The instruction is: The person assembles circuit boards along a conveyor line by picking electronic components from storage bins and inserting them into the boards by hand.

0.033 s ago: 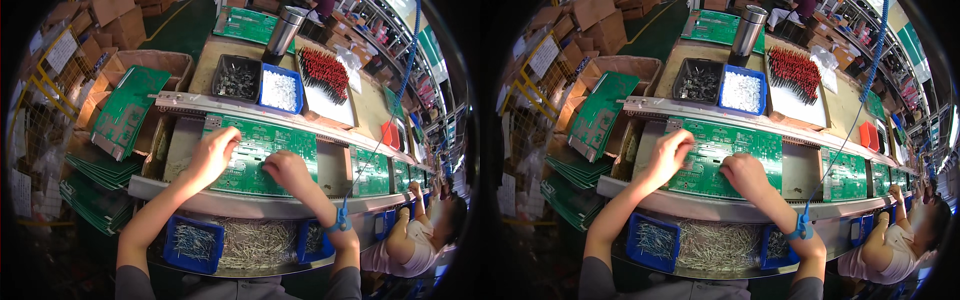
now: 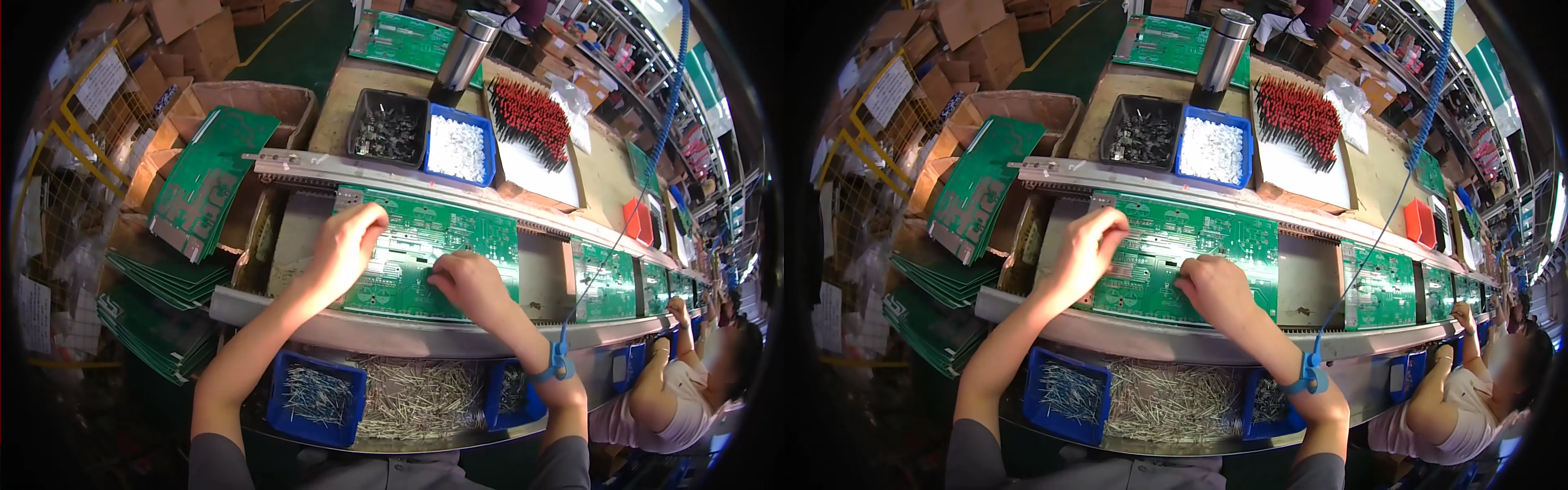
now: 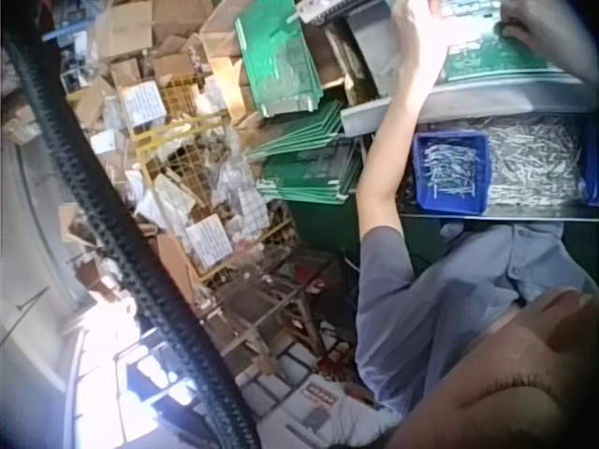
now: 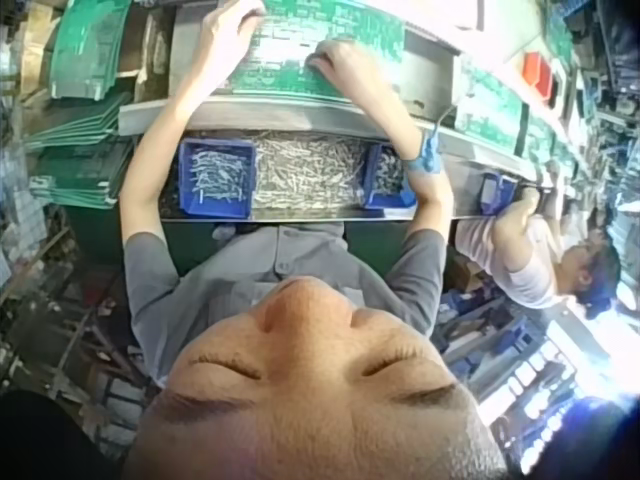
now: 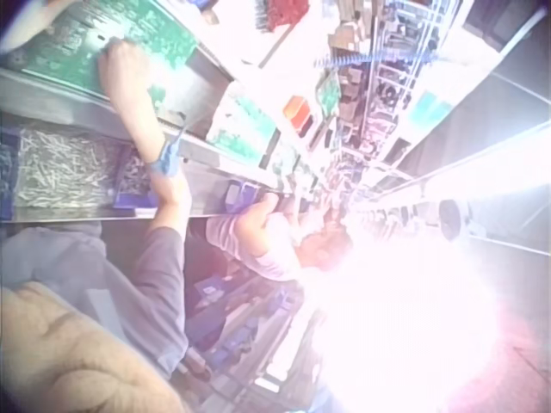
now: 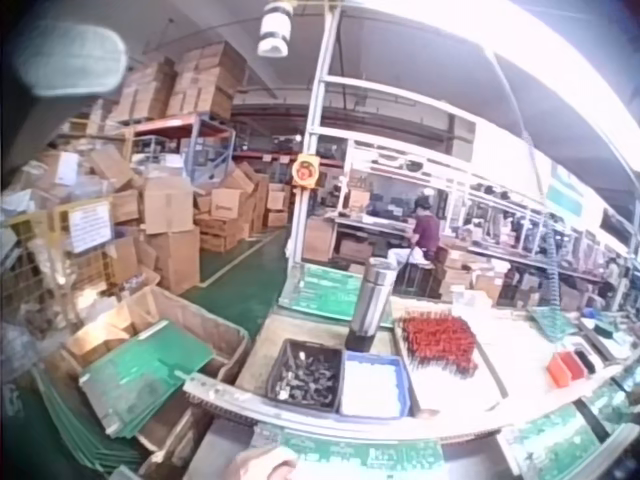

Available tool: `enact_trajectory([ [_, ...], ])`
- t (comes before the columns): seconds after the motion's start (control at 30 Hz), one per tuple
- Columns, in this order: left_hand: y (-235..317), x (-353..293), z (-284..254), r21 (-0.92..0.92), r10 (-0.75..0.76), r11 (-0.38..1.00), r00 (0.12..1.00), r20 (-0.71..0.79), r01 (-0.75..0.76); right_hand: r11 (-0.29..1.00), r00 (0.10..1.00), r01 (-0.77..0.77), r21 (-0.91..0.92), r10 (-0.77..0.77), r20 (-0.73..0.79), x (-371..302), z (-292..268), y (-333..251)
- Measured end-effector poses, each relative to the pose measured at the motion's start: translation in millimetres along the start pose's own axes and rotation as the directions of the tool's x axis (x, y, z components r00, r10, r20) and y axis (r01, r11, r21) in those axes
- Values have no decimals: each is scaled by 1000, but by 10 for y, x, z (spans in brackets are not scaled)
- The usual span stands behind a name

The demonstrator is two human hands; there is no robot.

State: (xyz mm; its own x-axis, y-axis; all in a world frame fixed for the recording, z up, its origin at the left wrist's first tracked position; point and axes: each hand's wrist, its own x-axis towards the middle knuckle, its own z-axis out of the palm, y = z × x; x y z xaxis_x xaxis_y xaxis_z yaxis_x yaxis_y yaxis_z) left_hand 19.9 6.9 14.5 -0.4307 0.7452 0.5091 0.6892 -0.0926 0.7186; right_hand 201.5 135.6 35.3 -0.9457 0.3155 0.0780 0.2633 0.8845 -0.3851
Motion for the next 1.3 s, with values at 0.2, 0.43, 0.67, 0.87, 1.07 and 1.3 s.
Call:
enact_trajectory([
  [0.2,-293,50,-157,-37,-81,996,993,-91,78,997,993,-72,11,71,90,-45,-12,-52],
  [0.43,-343,52,-189,-83,-246,967,967,-68,240,998,996,-25,55,20,88,0,-36,8],
  [0.67,-346,60,-182,53,-83,995,993,-79,87,991,991,-104,79,97,92,4,-84,41],
  [0.87,-361,90,-146,1,-31,999,998,-50,32,991,986,-55,118,35,162,69,-111,13],
  [1.07,-344,137,-101,50,-37,998,998,-50,39,993,974,-39,112,12,226,97,-93,14],
  [1.3,-405,220,-33,1,-51,999,998,-22,51,996,963,7,89,-31,268,115,-103,4],
])
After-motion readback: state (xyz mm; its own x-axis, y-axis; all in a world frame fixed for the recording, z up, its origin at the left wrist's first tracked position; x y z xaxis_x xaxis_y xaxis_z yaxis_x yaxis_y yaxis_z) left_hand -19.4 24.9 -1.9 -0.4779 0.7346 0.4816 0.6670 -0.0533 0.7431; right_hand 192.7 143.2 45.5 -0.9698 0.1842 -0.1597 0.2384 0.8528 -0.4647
